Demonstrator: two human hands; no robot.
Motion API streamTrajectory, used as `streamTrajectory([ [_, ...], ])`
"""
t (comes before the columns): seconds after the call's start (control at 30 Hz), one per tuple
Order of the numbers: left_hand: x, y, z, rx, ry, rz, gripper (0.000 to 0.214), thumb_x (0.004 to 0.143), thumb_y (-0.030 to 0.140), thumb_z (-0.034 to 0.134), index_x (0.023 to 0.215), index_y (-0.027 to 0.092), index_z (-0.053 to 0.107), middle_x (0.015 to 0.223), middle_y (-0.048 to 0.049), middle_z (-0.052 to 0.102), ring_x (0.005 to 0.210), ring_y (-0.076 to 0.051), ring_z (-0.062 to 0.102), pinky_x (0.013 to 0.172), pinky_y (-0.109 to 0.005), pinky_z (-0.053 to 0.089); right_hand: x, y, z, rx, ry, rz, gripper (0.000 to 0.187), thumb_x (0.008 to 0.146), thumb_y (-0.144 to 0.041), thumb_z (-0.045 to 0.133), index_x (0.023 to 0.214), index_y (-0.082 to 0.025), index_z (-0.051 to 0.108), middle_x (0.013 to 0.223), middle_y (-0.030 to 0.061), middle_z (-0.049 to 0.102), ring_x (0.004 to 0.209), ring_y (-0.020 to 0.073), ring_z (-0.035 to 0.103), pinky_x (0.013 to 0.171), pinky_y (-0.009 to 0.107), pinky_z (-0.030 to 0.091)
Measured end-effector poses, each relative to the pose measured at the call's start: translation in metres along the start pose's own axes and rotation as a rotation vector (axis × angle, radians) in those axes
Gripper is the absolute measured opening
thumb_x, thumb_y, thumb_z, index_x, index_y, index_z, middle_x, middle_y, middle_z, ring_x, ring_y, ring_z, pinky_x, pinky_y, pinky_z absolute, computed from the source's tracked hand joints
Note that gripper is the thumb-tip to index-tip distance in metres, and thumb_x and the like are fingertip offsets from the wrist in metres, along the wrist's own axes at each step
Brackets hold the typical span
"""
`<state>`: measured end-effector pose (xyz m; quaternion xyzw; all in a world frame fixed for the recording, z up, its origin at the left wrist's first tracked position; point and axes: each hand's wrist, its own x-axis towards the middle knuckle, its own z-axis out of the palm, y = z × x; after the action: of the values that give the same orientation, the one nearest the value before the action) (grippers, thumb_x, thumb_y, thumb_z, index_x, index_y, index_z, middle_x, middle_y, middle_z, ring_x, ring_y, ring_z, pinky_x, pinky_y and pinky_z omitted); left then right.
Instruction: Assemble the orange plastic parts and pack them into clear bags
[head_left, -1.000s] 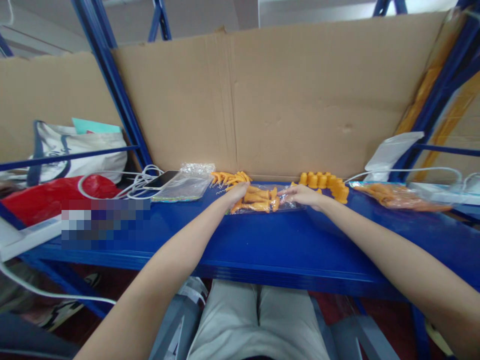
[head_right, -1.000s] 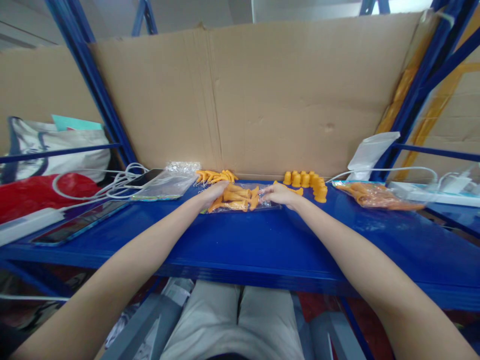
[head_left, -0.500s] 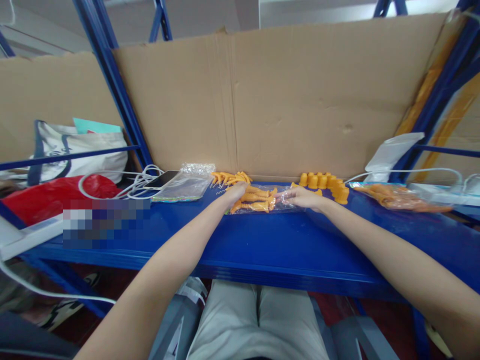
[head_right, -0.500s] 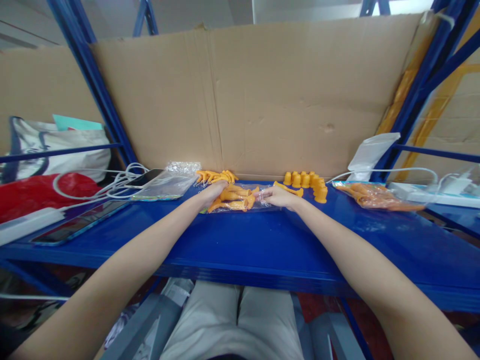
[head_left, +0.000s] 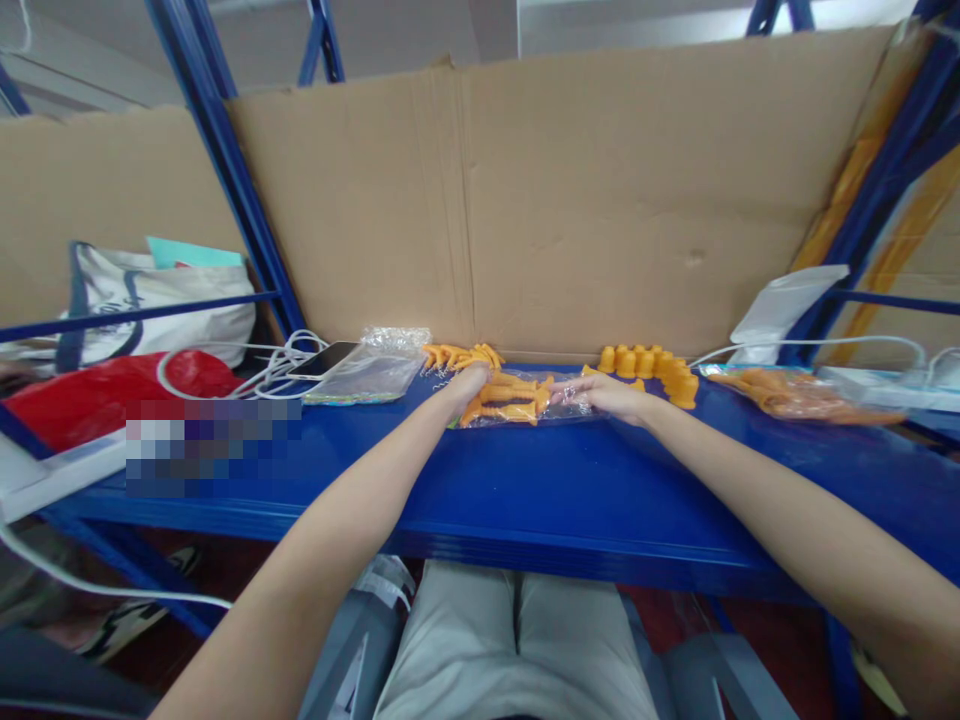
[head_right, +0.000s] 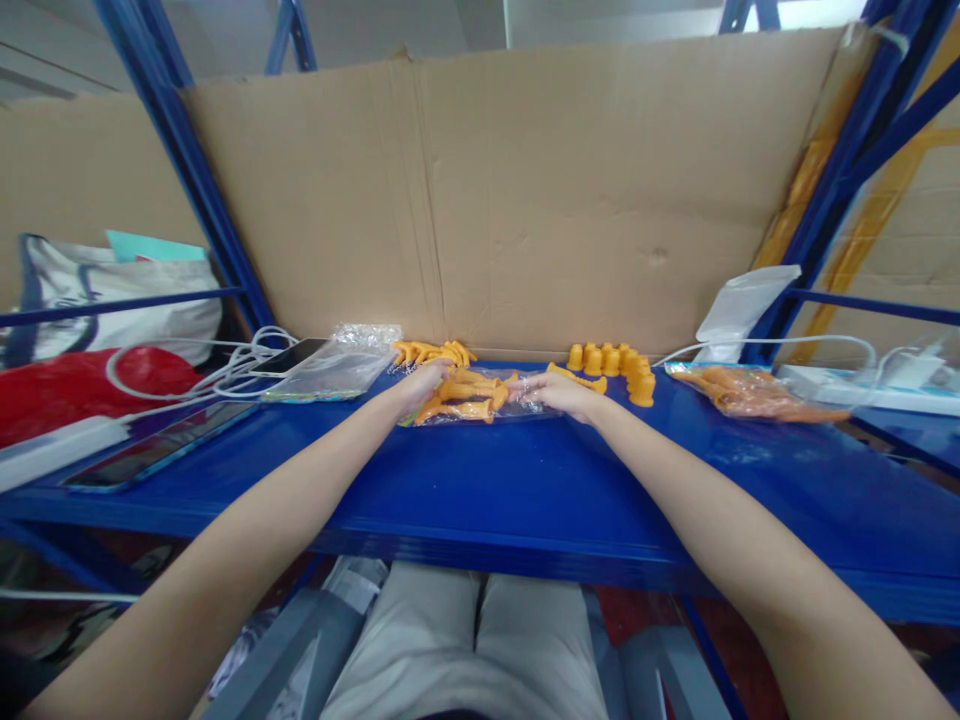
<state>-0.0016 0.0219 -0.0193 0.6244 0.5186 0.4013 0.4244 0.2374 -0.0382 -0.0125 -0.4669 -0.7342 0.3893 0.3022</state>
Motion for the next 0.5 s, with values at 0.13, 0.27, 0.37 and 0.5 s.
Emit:
streamTrajectory([
  [0.13,-0.005,0.003,0.002,0.133,0.071,0.064,0.026,0.061,0.006,0.042,0.083,0.019,0.05,0.082,-0.0072,0.061,0.107,-0.028,0.053,0.086,-0.039,0.042,0.002,0.001,0.0,0.026,-0.006,0.021,0.037,0.073,-0.017,0.059,0.108,-0.016,0.072,0.12,0.0085,0.066,0.12,0.0262,0.054,0.106,0.046,0.036],
  [0.27,-0.01,0.004,0.002,0.199,0.059,0.069,0.033,0.056,0.006,0.044,0.085,0.02,0.051,0.091,-0.0061,0.062,0.105,-0.026,0.054,0.087,-0.037,0.042,0.002,-0.001,0.002,0.028,0.024,0.067,0.037,0.072,-0.012,0.058,0.104,-0.019,0.074,0.121,0.0055,0.066,0.121,0.0257,0.054,0.106,0.043,0.037],
  [0.37,-0.008,0.003,0.001,0.203,0.039,0.063,0.035,0.055,0.006,0.046,0.087,0.02,0.051,0.093,-0.0068,0.062,0.105,-0.027,0.054,0.089,-0.039,0.04,0.0,-0.003,0.003,0.015,0.028,0.092,0.036,0.073,-0.011,0.056,0.104,-0.019,0.074,0.12,0.0047,0.067,0.12,0.0253,0.054,0.105,0.043,0.038],
  [0.5,0.001,-0.004,-0.002,0.105,-0.046,0.12,0.028,0.056,0.006,0.048,0.08,0.021,0.05,0.087,-0.0067,0.062,0.107,-0.031,0.052,0.09,-0.044,0.038,-0.003,-0.006,0.003,-0.077,0.035,0.075,0.038,0.076,-0.012,0.054,0.109,-0.017,0.072,0.119,0.0065,0.067,0.115,0.0249,0.058,0.103,0.043,0.041],
])
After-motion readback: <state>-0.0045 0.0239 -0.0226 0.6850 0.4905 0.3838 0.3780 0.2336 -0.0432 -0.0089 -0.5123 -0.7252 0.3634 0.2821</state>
